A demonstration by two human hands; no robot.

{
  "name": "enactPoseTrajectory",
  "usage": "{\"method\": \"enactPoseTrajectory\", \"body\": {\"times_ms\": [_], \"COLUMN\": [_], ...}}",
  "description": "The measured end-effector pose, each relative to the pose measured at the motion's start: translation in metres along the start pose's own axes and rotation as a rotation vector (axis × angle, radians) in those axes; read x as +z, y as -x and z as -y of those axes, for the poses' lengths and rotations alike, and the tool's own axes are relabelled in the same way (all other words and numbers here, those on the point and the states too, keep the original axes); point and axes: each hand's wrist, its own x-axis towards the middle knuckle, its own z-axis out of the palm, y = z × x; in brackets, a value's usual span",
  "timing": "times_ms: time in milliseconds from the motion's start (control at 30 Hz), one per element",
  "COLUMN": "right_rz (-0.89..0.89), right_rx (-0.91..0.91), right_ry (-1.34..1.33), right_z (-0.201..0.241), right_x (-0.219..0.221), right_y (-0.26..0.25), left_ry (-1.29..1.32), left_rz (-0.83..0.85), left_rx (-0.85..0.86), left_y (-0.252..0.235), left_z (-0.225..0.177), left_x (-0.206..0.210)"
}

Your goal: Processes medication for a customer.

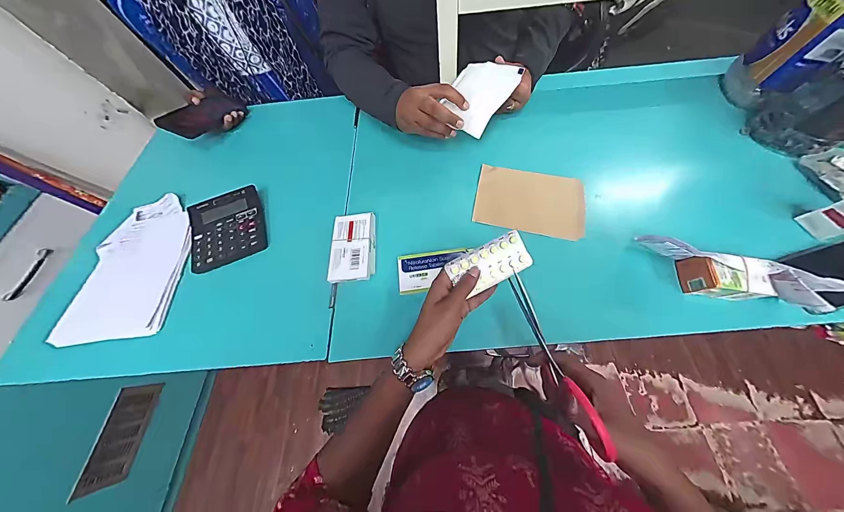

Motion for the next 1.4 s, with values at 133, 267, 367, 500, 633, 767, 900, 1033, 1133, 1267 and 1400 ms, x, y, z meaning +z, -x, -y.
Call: {"method": "enactPoseTrajectory", "body": {"times_ms": [133,267,367,500,633,767,900,1033,1133,1267,1400], "right_rz": [-0.037,-0.058,-0.070,-0.068,-0.088,-0.079,-0.073,-0.072,-0.076,-0.088,-0.094], "right_rx": [0.024,0.014,-0.017,-0.056,-0.063,-0.069,-0.064,-0.065,-0.056,-0.048,-0.072], "right_ry": [-0.004,-0.061,-0.091,-0.095,-0.085,-0.105,-0.118,-0.120,-0.116,-0.107,-0.079], "right_z": [0.002,0.000,-0.004,-0.006,-0.006,-0.003,-0.004,-0.005,-0.003,-0.002,-0.001], "right_x": [0.010,0.019,0.024,0.027,0.028,0.029,0.028,0.027,0.027,0.028,0.027], "right_y": [0.000,0.004,0.008,0.008,0.007,0.006,0.005,0.004,0.003,0.002,0.003], "left_ry": [0.096,0.158,0.186,0.204,0.221,0.246,0.263,0.278,0.286,0.297,0.291], "left_rz": [0.068,0.092,0.095,0.109,0.131,0.116,0.119,0.116,0.106,0.103,0.112], "left_rx": [-0.115,-0.152,-0.159,-0.140,-0.111,-0.072,-0.041,-0.034,-0.034,-0.023,-0.006], "left_y": [0.004,0.008,0.011,0.013,0.014,0.015,0.016,0.017,0.017,0.017,0.018], "left_z": [0.000,0.001,-0.001,-0.003,-0.002,0.003,0.006,0.007,0.007,0.007,0.008], "left_x": [-0.001,-0.009,-0.011,-0.015,-0.016,-0.014,-0.014,-0.014,-0.014,-0.013,-0.013]}}
